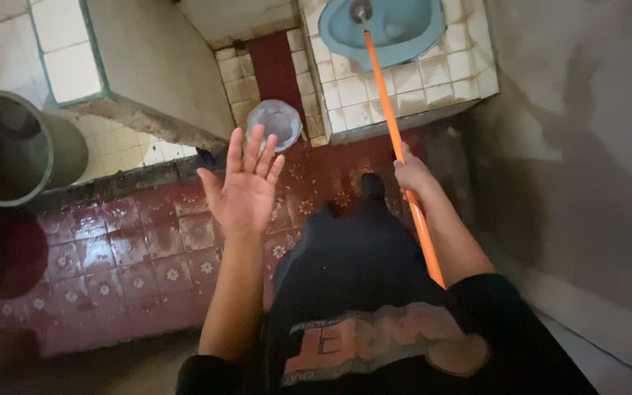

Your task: The person cleans the interior of a squat toilet using a long-handled brush, moving the brush in circular and scrubbing motions within the bowl.

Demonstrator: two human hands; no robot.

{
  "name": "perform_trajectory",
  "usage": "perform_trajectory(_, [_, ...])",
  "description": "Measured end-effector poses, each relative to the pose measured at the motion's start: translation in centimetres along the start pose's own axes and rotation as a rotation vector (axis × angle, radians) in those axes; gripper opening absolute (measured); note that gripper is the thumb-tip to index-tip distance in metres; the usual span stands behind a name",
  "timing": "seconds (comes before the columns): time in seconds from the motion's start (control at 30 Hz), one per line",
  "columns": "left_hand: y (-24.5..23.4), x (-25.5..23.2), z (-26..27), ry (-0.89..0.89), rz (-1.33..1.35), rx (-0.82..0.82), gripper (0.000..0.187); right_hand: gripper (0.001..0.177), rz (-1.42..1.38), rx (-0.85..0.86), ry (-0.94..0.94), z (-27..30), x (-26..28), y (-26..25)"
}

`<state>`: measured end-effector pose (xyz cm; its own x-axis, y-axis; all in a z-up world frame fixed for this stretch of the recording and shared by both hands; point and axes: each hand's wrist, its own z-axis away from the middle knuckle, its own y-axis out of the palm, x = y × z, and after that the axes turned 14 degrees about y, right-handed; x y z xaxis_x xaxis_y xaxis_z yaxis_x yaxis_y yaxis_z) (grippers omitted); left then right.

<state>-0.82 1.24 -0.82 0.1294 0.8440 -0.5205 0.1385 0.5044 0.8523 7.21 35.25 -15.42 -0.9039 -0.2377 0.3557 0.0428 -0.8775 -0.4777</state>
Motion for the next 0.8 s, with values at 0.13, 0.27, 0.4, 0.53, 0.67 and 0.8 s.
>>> perform_trajectory(0.13, [0.1,0.6,-0.1,-0.002,0.003,-0.002,0.088,0.064,0.022,0.06,-0.075,3.6,-2.2,0.6])
perform_trajectory(0.27, [-0.6,1.4,-0.5,-0.065,0.048,-0.041,0.084,0.066,0.111,0.067,0.07,5.7,-4.6,-0.6])
perform_trajectory(0.4, [-1.1,2.7,-0.6,-0.096,0.045,-0.058,0.077,0.059,-0.014,0.079,0.063,-0.7,-3.5,-1.5])
perform_trajectory(0.53, [-1.7,3.6,-0.3,-0.15,-0.149,0.032,0.067,0.051,-0.21,0.121,0.051,-5.1,-1.9,-1.5])
perform_trajectory(0.67, [-2.4,3.8,0.7,-0.214,-0.217,0.011,0.06,0.055,-0.098,0.09,0.013,-0.2,-2.7,0.3])
perform_trajectory(0.8, [-4.6,4.0,2.4,-0.286,-0.259,-0.166,0.054,0.064,-0.205,0.194,0.04,2.9,-4.9,1.1])
